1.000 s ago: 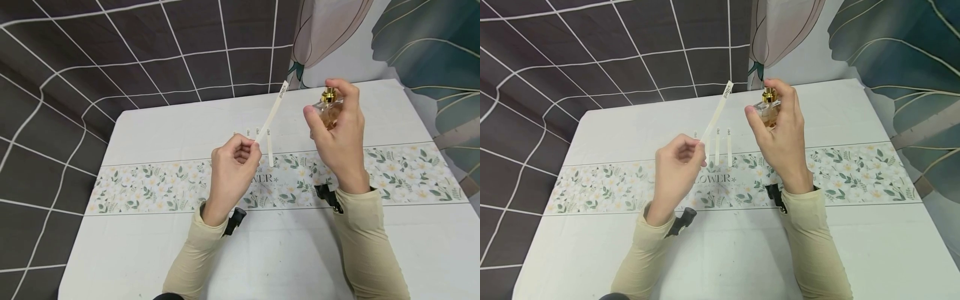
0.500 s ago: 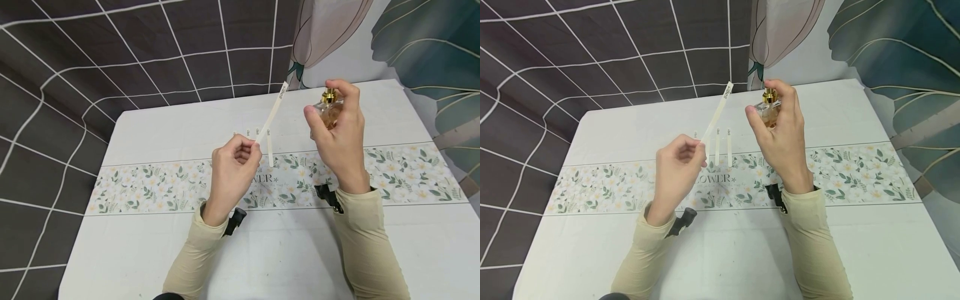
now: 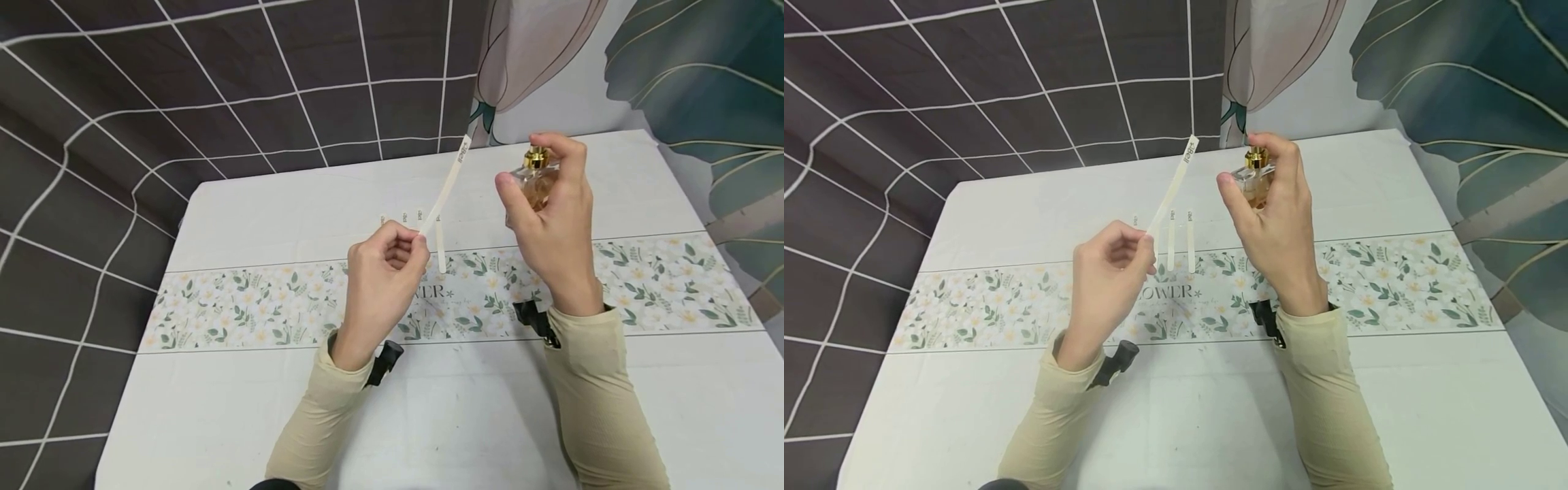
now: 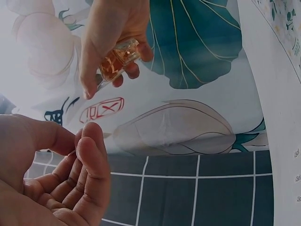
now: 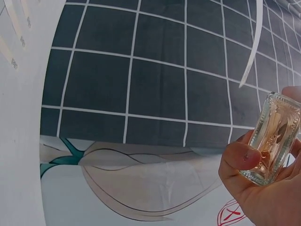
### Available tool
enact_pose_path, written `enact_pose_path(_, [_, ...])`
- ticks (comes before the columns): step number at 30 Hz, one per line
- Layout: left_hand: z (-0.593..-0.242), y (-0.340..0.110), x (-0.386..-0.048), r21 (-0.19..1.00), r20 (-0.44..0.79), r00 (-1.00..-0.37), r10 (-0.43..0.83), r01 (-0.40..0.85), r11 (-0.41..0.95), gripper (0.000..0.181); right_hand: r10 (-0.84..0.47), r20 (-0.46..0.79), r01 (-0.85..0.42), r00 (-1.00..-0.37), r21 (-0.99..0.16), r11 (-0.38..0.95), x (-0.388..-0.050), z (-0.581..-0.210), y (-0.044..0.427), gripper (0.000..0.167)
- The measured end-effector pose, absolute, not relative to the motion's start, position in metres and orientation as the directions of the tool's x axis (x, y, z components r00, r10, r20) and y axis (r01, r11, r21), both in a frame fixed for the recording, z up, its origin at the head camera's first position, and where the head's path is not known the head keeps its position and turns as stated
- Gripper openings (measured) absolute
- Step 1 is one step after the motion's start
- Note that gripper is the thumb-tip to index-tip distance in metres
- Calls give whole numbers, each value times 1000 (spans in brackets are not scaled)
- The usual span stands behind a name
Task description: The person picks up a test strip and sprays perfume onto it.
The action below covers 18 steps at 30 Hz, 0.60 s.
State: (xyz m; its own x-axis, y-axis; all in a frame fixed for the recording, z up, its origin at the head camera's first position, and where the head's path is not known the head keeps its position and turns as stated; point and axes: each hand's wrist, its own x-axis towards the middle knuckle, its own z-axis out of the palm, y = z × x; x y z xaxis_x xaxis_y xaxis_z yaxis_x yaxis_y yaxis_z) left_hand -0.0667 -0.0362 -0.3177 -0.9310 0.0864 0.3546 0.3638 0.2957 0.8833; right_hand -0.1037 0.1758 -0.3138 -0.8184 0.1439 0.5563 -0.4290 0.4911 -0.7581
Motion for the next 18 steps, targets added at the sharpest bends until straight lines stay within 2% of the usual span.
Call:
enact_pose_path(7, [-321, -37, -70, 871, 379, -921, 89, 387, 303, 10, 141, 585, -449, -799, -736, 507, -104, -314, 176, 51])
enact_pose_path(11, [-327, -36, -76, 874, 392, -918, 50, 389, 292, 10, 181, 561, -427, -808, -769, 475, -104, -312, 176, 56])
enact_pose_path(15, [-334, -34, -83, 922, 343, -939, 21, 341, 185, 10, 189, 544, -413, -817, -782, 467, -103, -309, 179, 58])
enact_pose_path(18, [-339, -31, -86, 966, 243, -970, 33, 245, 84, 12, 174, 520, -385, -836, -782, 490, -102, -305, 184, 61])
